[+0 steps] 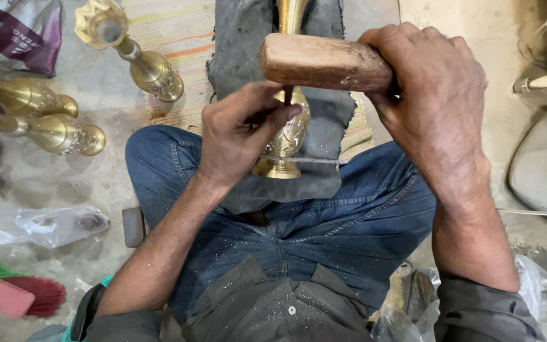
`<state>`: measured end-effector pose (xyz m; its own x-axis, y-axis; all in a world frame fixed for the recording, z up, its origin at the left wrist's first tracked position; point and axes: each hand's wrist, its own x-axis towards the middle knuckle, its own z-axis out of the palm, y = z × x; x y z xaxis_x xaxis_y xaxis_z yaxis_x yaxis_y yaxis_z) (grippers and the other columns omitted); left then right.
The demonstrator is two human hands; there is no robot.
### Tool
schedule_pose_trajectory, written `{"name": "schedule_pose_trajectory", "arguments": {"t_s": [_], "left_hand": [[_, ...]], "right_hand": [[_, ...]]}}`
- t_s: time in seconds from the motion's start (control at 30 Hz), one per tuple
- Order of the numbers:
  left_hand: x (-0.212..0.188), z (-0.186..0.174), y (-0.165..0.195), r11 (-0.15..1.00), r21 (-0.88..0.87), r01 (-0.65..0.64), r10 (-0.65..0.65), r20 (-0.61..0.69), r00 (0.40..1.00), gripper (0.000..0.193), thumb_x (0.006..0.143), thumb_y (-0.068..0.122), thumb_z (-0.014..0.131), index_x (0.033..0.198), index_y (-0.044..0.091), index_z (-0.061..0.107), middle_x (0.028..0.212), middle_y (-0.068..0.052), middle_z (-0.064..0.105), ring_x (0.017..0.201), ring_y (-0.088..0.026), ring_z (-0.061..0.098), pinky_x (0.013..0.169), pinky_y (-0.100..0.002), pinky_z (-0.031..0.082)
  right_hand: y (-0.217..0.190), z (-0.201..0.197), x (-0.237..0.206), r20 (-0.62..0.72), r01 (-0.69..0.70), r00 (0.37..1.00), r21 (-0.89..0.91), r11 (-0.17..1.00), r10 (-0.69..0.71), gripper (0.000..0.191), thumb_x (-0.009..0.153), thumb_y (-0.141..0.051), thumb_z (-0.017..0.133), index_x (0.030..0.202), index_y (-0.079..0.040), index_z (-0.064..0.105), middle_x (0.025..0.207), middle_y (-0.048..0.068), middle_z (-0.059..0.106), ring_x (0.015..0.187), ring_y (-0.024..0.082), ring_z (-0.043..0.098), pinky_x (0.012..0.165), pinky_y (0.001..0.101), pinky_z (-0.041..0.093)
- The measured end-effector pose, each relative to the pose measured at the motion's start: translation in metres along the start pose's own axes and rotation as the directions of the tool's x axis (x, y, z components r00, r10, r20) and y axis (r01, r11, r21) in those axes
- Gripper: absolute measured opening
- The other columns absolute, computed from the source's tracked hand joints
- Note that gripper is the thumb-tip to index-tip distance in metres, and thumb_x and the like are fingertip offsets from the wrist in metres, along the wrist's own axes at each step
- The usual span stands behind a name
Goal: The person sits cross-legged on the floor with a brass vase held against a cloth pad on their lap. They hold a chisel against the vase's decorated surface and strike it with a wooden mallet, repositioning the chisel repeatedly to chase the pattern around the vase body.
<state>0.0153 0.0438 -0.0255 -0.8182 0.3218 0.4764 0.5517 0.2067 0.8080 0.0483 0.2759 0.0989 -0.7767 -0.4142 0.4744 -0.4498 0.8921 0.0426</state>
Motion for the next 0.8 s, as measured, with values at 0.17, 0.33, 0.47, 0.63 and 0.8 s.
{"name": "schedule_pose_trajectory", "arguments": {"t_s": [0.17, 0.33, 0.47, 0.63, 0.8], "left_hand": [[0.004, -0.004, -0.001, 0.996, 0.010, -0.091, 0.091, 0.025, 0.996, 0.027, 0.101, 0.018, 0.079, 0.124, 0.008, 0.070, 0.105, -0.004, 0.078, 0.092, -0.012, 0.079, 0.079, -0.027, 0.064], [0.005, -0.003, 0.004, 0.995, -0.061, -0.084, 0.085, 0.013, 0.996, 0.035, 0.100, 0.016, 0.079, 0.132, 0.007, 0.067, 0.116, -0.007, 0.076, 0.098, -0.014, 0.079, 0.083, -0.028, 0.064], [0.006, -0.005, 0.008, 0.997, -0.055, -0.053, 0.054, 0.007, 0.999, 0.036, 0.100, 0.014, 0.080, 0.132, 0.005, 0.067, 0.114, -0.006, 0.077, 0.097, -0.014, 0.079, 0.084, -0.027, 0.068], [0.007, -0.006, 0.011, 0.996, -0.076, -0.036, 0.038, 0.026, 0.999, 0.035, 0.100, 0.012, 0.079, 0.133, 0.004, 0.067, 0.114, -0.007, 0.077, 0.096, -0.014, 0.079, 0.083, -0.028, 0.067], [0.007, -0.006, 0.006, 0.994, -0.095, -0.062, 0.065, 0.034, 0.997, 0.037, 0.103, 0.015, 0.078, 0.136, 0.004, 0.065, 0.119, -0.007, 0.075, 0.101, -0.015, 0.078, 0.087, -0.028, 0.068]], "right_hand": [[0.010, 0.001, -0.004, -0.027, 0.013, 1.000, -0.092, 0.996, -0.015, 0.025, 0.093, -0.008, 0.083, 0.112, -0.009, 0.066, 0.092, 0.004, 0.066, 0.089, 0.024, 0.064, 0.084, 0.0381, 0.044], [0.019, 0.002, -0.004, 0.021, -0.324, 0.941, 0.339, 0.883, 0.337, 0.026, 0.096, -0.017, 0.081, 0.115, -0.012, 0.064, 0.087, 0.001, 0.067, 0.083, 0.019, 0.066, 0.077, 0.0343, 0.047], [0.019, 0.001, -0.002, 0.068, -0.319, 0.945, 0.415, 0.852, 0.320, 0.020, 0.103, -0.015, 0.082, 0.102, -0.007, 0.063, 0.084, 0.009, 0.068, 0.072, 0.023, 0.064, 0.067, 0.0343, 0.047], [0.017, -0.006, -0.002, 0.007, 0.013, 1.000, -0.218, 0.976, -0.012, 0.021, 0.091, -0.007, 0.085, 0.102, -0.005, 0.067, 0.085, 0.012, 0.070, 0.080, 0.030, 0.070, 0.071, 0.0411, 0.049], [0.019, 0.000, -0.007, 0.044, -0.136, 0.990, 0.041, 0.990, 0.134, 0.025, 0.095, -0.006, 0.079, 0.113, -0.005, 0.063, 0.095, 0.009, 0.067, 0.091, 0.027, 0.068, 0.082, 0.0409, 0.049]]}}
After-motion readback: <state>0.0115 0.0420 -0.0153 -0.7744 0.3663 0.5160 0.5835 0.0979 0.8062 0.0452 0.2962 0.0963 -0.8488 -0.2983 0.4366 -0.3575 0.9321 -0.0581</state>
